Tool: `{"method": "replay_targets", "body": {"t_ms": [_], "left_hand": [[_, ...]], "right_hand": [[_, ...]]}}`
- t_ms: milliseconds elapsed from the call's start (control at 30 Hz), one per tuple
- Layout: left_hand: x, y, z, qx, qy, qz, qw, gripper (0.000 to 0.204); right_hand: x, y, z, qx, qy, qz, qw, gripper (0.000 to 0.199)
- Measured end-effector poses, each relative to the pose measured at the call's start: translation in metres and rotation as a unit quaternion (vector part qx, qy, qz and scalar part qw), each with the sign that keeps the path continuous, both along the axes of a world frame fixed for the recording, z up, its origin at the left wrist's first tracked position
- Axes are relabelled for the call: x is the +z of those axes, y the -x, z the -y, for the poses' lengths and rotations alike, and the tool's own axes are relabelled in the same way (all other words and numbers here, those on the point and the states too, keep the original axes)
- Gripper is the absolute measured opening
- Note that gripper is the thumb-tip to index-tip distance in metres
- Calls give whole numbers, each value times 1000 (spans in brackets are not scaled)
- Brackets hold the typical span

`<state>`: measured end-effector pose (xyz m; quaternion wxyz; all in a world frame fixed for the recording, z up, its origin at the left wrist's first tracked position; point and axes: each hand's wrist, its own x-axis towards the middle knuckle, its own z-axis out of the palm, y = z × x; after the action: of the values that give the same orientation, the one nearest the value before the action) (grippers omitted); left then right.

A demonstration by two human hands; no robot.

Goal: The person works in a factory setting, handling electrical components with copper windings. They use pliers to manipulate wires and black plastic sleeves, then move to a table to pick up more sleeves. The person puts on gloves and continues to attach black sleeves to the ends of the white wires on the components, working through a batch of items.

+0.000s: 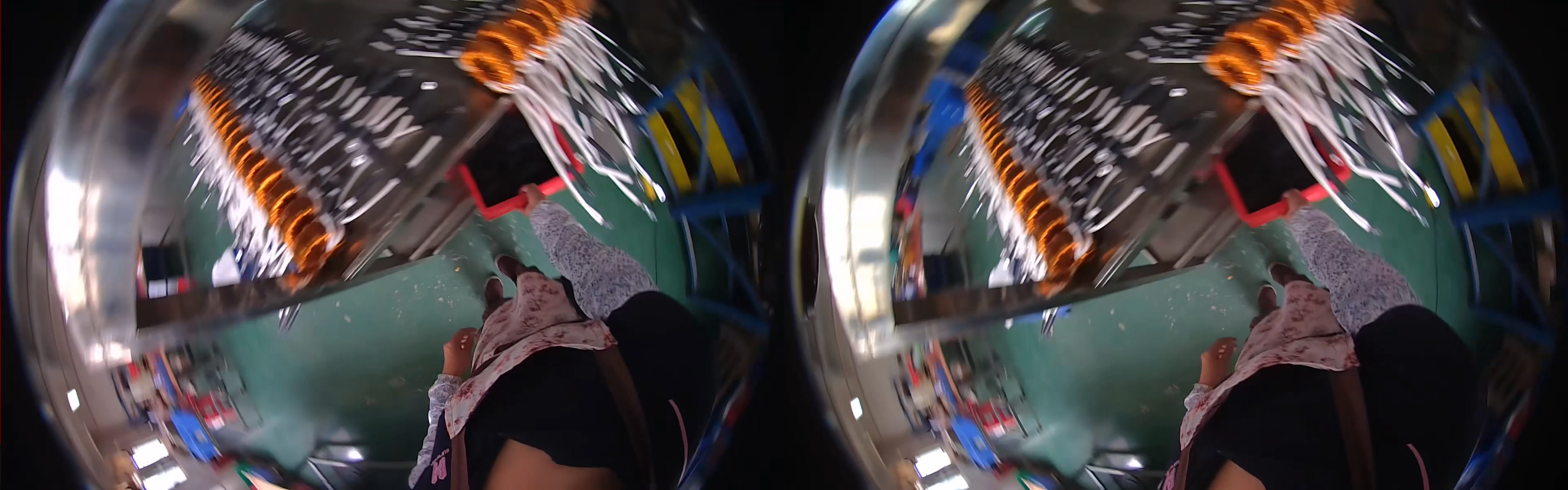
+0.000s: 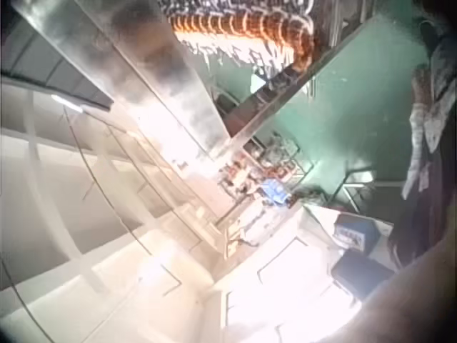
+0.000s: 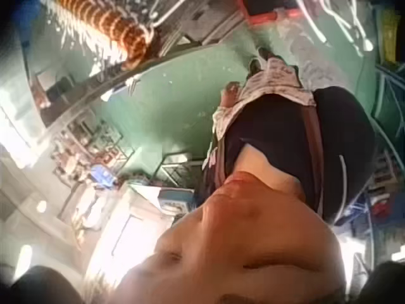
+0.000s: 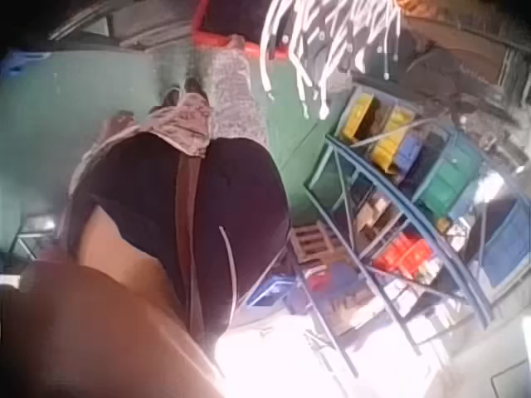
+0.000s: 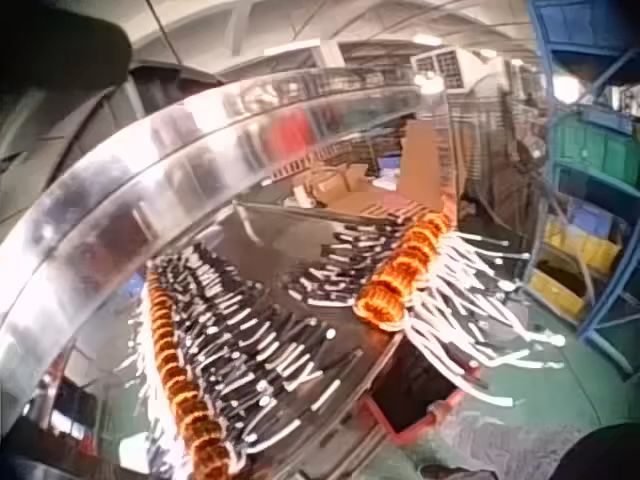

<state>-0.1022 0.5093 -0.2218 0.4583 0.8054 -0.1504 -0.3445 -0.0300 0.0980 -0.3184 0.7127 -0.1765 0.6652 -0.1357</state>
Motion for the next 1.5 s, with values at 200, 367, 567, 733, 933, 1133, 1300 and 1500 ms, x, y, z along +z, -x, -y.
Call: {"method": "replay_targets", "body": {"t_ms": [200, 367, 567, 733, 933, 1133, 1300, 1500], "left_hand": [[-28, -58, 17, -101, 46, -121, 986, 21], [-24, -83, 97, -56, 72, -322, 942, 41], [-77, -30, 176, 17, 92, -562, 822, 43], [-93, 62, 236, 20, -18, -623, 782, 28], [-104, 166, 377, -91, -64, -579, 808, 19], [-75, 253, 490, -168, -38, -511, 842, 37], [-52, 284, 498, -412, -97, -330, 844, 48], [-149, 216, 471, -372, -147, -285, 871, 40]], "right_hand": [[4, 140, -51, 26, 80, -32, 996, 12], [9, 247, -88, 91, 103, -44, 989, 9], [72, 335, -79, 161, 186, -193, 950, 20], [52, 447, -61, 126, 76, -314, 938, 23], [73, 544, 6, 8, 81, -310, 947, 29], [74, 619, 92, -110, 54, -276, 953, 40], [62, 653, 190, -199, 48, -265, 942, 36], [-12, 647, 319, -263, 29, -233, 936, 51]]}}
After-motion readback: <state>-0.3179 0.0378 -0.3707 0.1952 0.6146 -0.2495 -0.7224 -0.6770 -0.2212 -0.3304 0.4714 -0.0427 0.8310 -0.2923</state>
